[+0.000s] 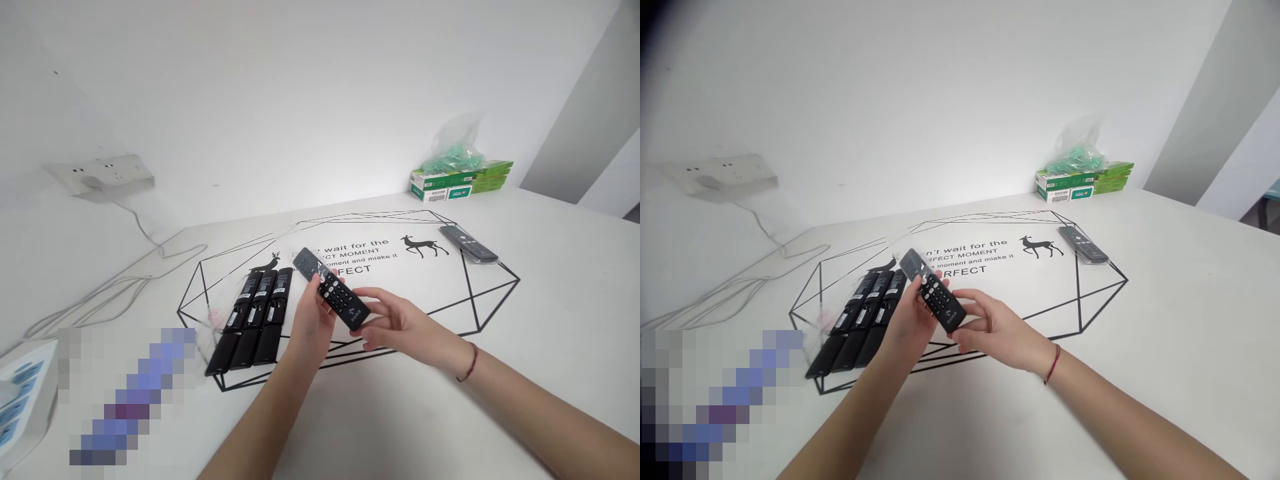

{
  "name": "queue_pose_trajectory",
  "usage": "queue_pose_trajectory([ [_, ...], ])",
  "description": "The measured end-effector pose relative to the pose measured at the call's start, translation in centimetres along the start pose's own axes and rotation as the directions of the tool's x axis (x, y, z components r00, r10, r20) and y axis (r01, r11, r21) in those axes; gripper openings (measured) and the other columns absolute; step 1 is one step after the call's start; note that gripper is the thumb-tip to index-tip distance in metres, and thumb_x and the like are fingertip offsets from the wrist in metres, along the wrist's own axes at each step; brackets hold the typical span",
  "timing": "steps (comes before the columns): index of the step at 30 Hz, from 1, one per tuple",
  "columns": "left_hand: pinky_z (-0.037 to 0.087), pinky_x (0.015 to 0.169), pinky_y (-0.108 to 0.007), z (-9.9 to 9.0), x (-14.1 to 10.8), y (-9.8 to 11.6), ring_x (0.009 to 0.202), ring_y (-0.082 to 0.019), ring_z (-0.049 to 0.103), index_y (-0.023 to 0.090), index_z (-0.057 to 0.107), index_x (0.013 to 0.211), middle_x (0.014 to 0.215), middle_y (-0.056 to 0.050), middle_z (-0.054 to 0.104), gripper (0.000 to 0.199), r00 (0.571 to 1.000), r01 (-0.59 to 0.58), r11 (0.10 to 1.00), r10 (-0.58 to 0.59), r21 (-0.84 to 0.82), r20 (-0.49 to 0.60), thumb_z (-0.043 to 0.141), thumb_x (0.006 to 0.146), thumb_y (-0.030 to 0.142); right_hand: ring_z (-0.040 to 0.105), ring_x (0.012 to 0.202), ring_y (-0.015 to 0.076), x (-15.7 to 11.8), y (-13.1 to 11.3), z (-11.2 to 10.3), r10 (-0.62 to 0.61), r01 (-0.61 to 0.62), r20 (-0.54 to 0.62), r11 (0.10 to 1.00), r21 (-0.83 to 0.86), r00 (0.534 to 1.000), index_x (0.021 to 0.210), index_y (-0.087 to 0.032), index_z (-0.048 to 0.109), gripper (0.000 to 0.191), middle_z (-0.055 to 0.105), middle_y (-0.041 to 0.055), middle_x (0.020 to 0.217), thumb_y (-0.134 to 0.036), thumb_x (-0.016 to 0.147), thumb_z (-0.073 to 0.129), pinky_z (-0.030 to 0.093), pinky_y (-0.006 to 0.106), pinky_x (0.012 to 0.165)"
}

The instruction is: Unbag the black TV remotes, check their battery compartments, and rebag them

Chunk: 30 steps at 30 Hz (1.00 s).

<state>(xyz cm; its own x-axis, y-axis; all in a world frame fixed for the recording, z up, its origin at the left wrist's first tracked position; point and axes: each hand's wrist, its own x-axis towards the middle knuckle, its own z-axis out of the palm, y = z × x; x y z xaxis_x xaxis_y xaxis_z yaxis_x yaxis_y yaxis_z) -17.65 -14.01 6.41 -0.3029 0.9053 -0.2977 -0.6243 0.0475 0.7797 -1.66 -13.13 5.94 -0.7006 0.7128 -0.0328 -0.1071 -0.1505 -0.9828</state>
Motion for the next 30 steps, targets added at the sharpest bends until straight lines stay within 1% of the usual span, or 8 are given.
queue_pose_trajectory([
  [5,0.051,0.075,-0.029,0.3,-0.6,0.0,0.101,-0.021,0.062,0.018,0.066,0.105,0.108,-0.008,0.067,0.033,0.995,0.019,0.998,-0.026,0.065,0.101,0.055,0.086,0.043,0.064,0.076,0.0141,0.4,1.0,0.0,-0.146,0.131,-0.092,0.979,-0.155,0.985,0.119,-0.023,0.050,0.039,0.067,0.0055,0.100,-0.023,0.081,0.060,0.054,0.037,0.078],
  [10,0.049,0.082,-0.029,0.4,-1.0,-1.5,0.097,-0.019,0.063,0.016,0.067,0.093,0.101,-0.008,0.067,0.031,0.991,-0.002,0.998,-0.007,0.069,0.134,0.058,0.084,0.043,0.059,0.065,0.0120,0.4,1.2,-0.5,-0.312,0.189,-0.248,0.888,-0.419,0.917,0.126,-0.028,0.044,0.043,0.059,0.0048,0.104,-0.026,0.084,0.055,0.056,0.033,0.064],
  [14,0.048,0.088,-0.032,0.3,-1.4,-2.1,0.100,-0.020,0.060,0.017,0.067,0.091,0.099,-0.007,0.067,0.028,0.985,-0.034,0.991,0.011,0.129,0.175,0.063,0.080,0.043,0.059,0.071,0.0141,0.3,1.5,-1.0,-0.446,0.237,-0.181,0.727,-0.644,0.876,0.136,-0.033,0.039,0.050,0.052,0.0089,0.125,-0.024,0.088,0.049,0.056,0.035,0.068],
  [17,0.048,0.088,-0.035,0.5,-2.0,-2.7,0.098,-0.021,0.060,0.019,0.067,0.095,0.095,-0.006,0.067,0.028,0.970,-0.065,0.978,0.015,0.197,0.244,0.063,0.081,0.042,0.063,0.076,0.0165,0.2,1.7,-1.1,-0.466,0.250,-0.126,0.660,-0.709,0.876,0.137,-0.034,0.042,0.048,0.053,0.0071,0.131,-0.022,0.091,0.043,0.056,0.038,0.073],
  [21,0.048,0.085,-0.038,0.8,-2.8,-3.7,0.099,-0.024,0.061,0.018,0.068,0.095,0.098,-0.009,0.068,0.030,0.945,-0.068,0.961,-0.024,0.270,0.325,0.059,0.082,0.044,0.066,0.081,0.0206,0.0,1.6,-1.0,-0.470,0.199,-0.219,0.688,-0.698,0.855,0.126,-0.030,0.056,0.037,0.067,0.0060,0.110,-0.027,0.092,0.043,0.057,0.039,0.074],
  [24,0.048,0.086,-0.038,0.9,-2.8,-4.0,0.102,-0.026,0.060,0.017,0.068,0.098,0.102,-0.011,0.068,0.034,0.930,-0.084,0.944,-0.041,0.318,0.366,0.059,0.082,0.046,0.067,0.077,0.0200,0.1,1.6,-1.0,-0.439,0.180,-0.291,0.761,-0.623,0.850,0.118,-0.027,0.063,0.032,0.070,0.0056,0.097,-0.031,0.091,0.045,0.058,0.038,0.072],
  [27,0.048,0.084,-0.037,0.6,-2.2,-3.6,0.096,-0.024,0.061,0.017,0.069,0.094,0.097,-0.010,0.069,0.037,0.937,-0.079,0.924,-0.059,0.373,0.344,0.061,0.080,0.049,0.066,0.069,0.0184,0.2,1.7,-1.1,-0.404,0.184,-0.319,0.819,-0.543,0.857,0.114,-0.023,0.064,0.030,0.071,0.0055,0.088,-0.034,0.090,0.048,0.058,0.035,0.067],
  [30,0.048,0.081,-0.035,0.3,-1.2,-2.6,0.090,-0.022,0.062,0.018,0.068,0.094,0.097,-0.009,0.068,0.046,0.953,0.017,0.957,-0.103,0.290,0.285,0.052,0.081,0.060,0.066,0.073,0.0186,0.1,1.8,-0.9,-0.459,0.224,-0.301,0.787,-0.575,0.836,0.109,-0.023,0.066,0.028,0.071,0.0062,0.092,-0.034,0.090,0.050,0.058,0.033,0.066],
])
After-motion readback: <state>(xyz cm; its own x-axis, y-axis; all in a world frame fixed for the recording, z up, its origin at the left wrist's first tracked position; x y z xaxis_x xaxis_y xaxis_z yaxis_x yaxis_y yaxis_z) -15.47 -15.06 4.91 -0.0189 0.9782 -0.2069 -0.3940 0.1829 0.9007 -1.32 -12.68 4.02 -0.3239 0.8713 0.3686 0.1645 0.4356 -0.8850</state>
